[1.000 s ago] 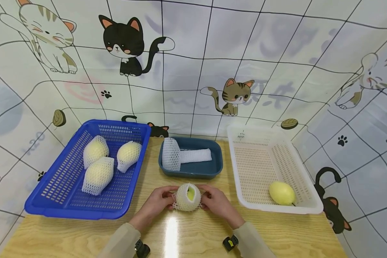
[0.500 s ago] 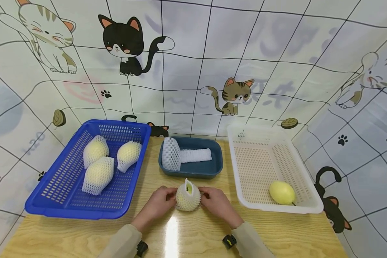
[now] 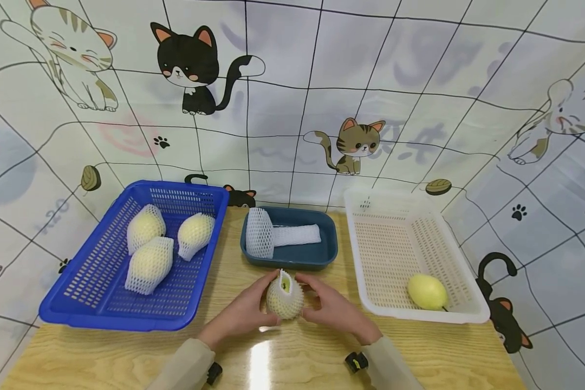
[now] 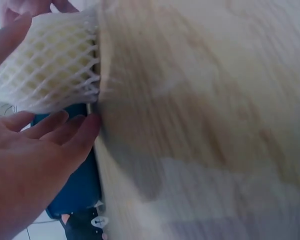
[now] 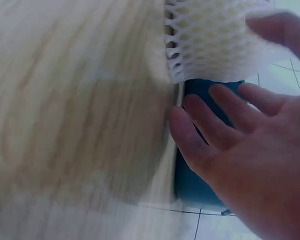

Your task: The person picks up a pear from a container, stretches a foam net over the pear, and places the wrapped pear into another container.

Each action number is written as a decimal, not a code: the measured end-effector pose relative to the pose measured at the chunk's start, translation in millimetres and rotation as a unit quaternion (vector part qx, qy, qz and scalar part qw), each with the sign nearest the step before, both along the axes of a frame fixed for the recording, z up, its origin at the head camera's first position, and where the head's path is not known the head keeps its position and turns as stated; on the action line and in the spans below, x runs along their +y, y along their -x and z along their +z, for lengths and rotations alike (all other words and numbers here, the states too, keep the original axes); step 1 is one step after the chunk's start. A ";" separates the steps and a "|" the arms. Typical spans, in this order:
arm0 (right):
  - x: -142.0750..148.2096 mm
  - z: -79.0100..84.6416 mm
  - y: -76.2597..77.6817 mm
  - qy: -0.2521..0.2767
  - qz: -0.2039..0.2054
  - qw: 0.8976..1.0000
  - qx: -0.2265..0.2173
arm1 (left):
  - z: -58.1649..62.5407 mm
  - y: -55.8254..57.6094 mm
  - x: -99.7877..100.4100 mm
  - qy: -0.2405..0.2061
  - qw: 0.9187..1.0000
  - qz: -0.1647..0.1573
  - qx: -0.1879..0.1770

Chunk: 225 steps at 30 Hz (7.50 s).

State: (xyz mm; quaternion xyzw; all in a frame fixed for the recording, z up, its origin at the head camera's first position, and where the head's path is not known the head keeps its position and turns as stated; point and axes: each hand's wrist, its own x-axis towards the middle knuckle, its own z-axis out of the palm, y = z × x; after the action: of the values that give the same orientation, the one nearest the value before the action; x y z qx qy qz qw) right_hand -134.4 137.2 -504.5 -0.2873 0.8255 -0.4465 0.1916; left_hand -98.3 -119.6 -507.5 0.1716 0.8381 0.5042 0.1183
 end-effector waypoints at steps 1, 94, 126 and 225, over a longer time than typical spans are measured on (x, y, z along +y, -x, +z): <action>-0.8 -0.1 0.0 -0.003 0.007 1.000 -0.004 | -1.2 0.5 1.4 0.003 1.000 0.001 0.002; -27.7 13.7 -9.8 0.095 -0.032 0.991 -0.086 | 7.2 -6.6 35.3 -0.214 0.960 0.173 -0.048; -22.8 27.9 -3.3 0.180 -0.024 0.976 -0.117 | 3.7 -9.2 29.8 -0.238 0.962 0.125 -0.043; -30.5 33.7 -1.5 0.113 -0.054 0.986 -0.112 | 21.7 -1.2 35.8 -0.317 0.924 0.210 -0.046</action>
State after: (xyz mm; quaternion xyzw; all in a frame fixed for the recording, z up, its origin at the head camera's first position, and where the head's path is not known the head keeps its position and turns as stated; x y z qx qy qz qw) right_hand -132.9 106.7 -470.8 -0.2103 0.7576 -0.5756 0.2245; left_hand -97.0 -83.9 -485.8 -0.0035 0.6450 0.7641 -0.0125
